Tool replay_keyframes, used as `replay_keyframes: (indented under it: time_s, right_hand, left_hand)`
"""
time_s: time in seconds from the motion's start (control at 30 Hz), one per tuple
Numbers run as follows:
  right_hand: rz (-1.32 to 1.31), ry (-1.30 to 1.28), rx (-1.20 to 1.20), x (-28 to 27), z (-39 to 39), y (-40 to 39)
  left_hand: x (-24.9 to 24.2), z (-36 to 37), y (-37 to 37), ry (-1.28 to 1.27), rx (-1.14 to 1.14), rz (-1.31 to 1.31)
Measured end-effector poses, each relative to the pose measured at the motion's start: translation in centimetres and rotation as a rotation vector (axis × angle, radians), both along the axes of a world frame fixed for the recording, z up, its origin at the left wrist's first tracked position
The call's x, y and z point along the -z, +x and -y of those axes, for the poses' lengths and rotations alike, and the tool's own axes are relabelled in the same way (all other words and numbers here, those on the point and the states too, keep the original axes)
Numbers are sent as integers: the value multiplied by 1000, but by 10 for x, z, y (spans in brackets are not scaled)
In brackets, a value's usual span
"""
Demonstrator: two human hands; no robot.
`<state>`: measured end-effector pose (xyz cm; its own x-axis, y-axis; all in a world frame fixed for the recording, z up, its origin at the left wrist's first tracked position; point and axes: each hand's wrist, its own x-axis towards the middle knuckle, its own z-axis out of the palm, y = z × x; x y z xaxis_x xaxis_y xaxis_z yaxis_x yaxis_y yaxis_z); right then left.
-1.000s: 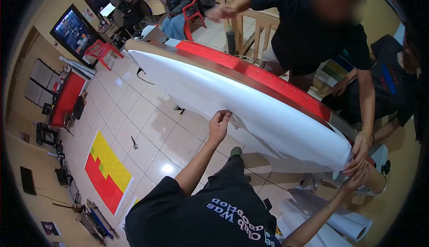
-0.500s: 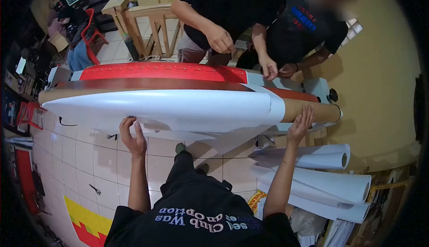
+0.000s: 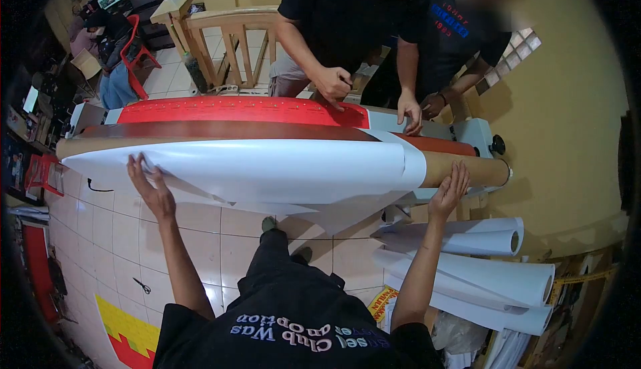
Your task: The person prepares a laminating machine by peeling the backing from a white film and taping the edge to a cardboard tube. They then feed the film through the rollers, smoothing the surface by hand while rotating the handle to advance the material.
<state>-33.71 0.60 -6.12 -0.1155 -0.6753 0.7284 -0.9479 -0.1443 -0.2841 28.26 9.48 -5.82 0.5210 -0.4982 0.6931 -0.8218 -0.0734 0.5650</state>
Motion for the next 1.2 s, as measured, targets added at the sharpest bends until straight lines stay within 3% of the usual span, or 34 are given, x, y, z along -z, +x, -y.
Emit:
replay_keyframes:
  time_s: [0.2, 0.27, 0.4, 0.43, 0.57, 0.93, 1.0, 1.03, 1.1, 1.2]
  right_hand:
    - [-16, -52, 27, 5, 5, 0]
    - [-13, -47, 42, 5, 5, 2]
    - [31, -48, 45, 8, 6, 3]
    - [51, -53, 32, 8, 7, 4]
    - [26, 18, 95, 6, 4, 5]
    - [209, 24, 88, 1, 5, 25]
    - [240, 35, 111, 0, 6, 28]
    - [278, 38, 134, -1, 5, 28]
    - [284, 47, 134, 3, 6, 22]
    - [278, 38, 148, 6, 4, 15]
  left_hand:
    - [14, 13, 78, -4, -164, -145]
    - [0, 16, 88, -252, -53, -649]
    - [-2, 17, 105, -297, -73, -840]
    - [20, 14, 127, -245, -39, -781]
    - [-2, 27, 95, -223, -59, -728]
    - [14, 22, 103, -236, -82, -756]
    - [33, 11, 118, -230, -71, -743]
    - [46, 3, 129, -179, -103, -615]
    - [23, 22, 109, -260, -90, -736]
    - [29, 20, 116, -310, -69, -814]
